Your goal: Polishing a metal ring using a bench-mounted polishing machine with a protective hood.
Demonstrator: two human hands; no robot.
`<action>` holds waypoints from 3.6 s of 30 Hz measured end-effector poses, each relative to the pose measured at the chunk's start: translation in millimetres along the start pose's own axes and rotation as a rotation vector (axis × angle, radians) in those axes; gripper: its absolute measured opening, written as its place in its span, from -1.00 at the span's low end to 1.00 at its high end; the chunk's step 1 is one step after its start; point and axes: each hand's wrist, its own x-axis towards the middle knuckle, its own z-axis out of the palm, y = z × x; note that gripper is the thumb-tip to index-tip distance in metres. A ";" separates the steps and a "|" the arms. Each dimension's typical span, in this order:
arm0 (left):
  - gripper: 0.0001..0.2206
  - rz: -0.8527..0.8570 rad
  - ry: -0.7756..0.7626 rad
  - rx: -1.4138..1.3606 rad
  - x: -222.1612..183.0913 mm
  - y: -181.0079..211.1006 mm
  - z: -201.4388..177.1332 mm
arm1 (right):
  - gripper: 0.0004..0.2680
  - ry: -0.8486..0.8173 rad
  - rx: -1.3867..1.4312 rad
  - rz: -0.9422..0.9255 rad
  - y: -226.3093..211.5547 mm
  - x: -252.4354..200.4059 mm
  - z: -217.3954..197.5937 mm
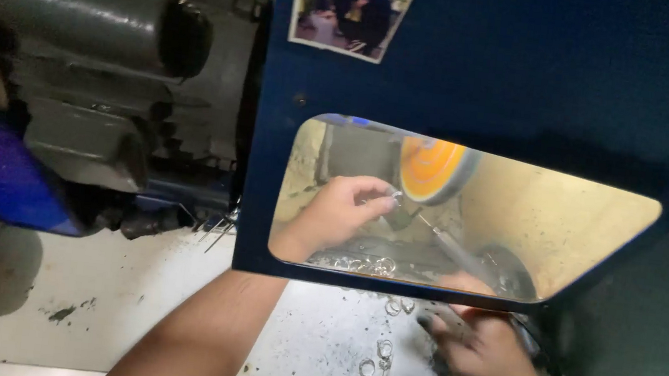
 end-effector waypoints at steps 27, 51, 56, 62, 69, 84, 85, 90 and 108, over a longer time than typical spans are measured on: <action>-0.83 -0.014 0.040 -0.372 -1.3 8.7 26.5 | -0.74 0.373 0.501 0.399 -50.3 115.1 23.7; -0.88 0.189 0.056 0.020 -1.3 14.9 19.4 | -0.89 0.302 0.251 0.153 -50.3 105.8 -0.2; -0.86 0.036 0.109 -0.142 5.3 7.3 33.3 | -0.82 0.213 0.431 0.224 -25.4 102.7 3.0; -0.86 -0.071 0.148 -0.240 4.8 9.1 42.4 | -0.80 0.266 0.677 0.396 -18.7 112.1 20.8; -0.86 -0.105 0.162 -0.278 -1.6 25.5 37.5 | -0.77 0.353 0.766 0.436 -52.4 111.3 24.2; -0.90 -0.101 0.085 0.023 -10.6 48.5 22.7 | -0.74 0.167 0.479 0.305 -48.3 101.3 -5.0; -0.90 -0.103 0.080 0.027 -7.3 43.2 26.8 | -0.74 0.171 0.484 0.307 -47.6 101.7 -5.4; -0.91 -0.099 0.135 -0.218 1.1 21.6 43.1 | -0.74 0.212 0.815 0.525 -31.5 107.8 4.1; -0.91 0.103 0.033 0.078 -16.4 42.3 9.5 | -0.77 0.345 0.519 0.192 -43.7 99.1 13.6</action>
